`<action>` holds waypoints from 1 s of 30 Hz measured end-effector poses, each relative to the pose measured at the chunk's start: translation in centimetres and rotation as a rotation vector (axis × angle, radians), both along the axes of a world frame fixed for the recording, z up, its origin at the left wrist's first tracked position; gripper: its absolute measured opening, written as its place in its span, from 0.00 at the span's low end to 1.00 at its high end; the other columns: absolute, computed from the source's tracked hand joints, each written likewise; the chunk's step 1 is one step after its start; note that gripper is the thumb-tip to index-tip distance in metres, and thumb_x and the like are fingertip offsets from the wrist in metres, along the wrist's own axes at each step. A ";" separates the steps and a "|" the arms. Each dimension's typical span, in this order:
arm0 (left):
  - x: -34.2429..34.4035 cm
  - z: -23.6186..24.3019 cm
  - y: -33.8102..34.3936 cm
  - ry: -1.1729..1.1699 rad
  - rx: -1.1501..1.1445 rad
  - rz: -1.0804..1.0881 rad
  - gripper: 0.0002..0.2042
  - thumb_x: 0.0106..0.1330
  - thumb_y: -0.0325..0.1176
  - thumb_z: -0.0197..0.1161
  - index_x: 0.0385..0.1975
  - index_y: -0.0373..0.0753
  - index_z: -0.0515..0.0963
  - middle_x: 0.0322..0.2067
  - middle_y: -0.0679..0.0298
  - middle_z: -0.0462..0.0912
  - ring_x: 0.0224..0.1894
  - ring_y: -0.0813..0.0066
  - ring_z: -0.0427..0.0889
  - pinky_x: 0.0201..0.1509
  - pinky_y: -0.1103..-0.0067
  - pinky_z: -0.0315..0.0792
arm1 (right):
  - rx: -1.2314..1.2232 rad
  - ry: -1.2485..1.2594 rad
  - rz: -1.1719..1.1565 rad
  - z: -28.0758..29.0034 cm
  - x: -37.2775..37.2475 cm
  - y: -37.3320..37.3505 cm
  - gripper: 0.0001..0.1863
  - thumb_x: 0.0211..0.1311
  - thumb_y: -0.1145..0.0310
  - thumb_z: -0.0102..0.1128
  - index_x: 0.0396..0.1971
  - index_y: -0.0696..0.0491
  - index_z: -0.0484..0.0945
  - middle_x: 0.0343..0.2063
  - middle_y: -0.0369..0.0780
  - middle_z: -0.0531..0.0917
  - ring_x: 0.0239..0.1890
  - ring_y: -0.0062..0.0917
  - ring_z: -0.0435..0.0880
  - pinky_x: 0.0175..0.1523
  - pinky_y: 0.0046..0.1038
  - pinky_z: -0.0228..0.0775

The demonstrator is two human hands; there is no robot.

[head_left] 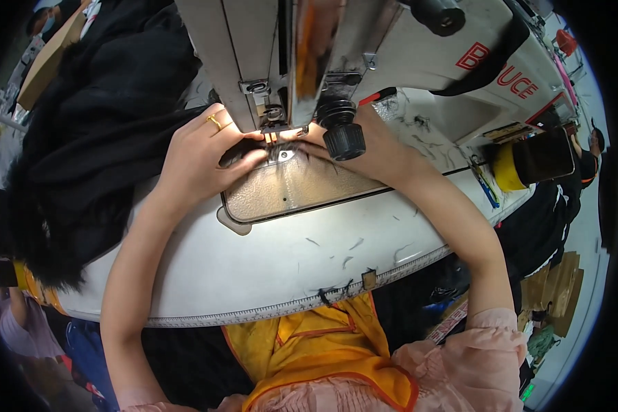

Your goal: The recorder is using an industrial sewing machine to attach a faux fur trim to fabric pieces.

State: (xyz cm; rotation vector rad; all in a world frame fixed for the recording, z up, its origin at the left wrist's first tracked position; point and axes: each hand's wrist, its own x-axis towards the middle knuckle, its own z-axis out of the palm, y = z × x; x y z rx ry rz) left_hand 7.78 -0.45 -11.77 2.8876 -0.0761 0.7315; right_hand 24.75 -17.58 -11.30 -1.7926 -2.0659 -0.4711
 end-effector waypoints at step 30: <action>-0.9 3.1 -1.1 0.245 -0.302 -0.083 0.06 0.51 0.34 0.66 0.25 0.40 0.79 0.23 0.68 0.79 0.24 0.69 0.76 0.25 0.78 0.67 | -0.243 0.157 0.147 0.8 2.7 0.1 0.13 0.54 0.55 0.58 0.37 0.44 0.79 0.30 0.33 0.79 0.27 0.30 0.79 0.33 0.31 0.71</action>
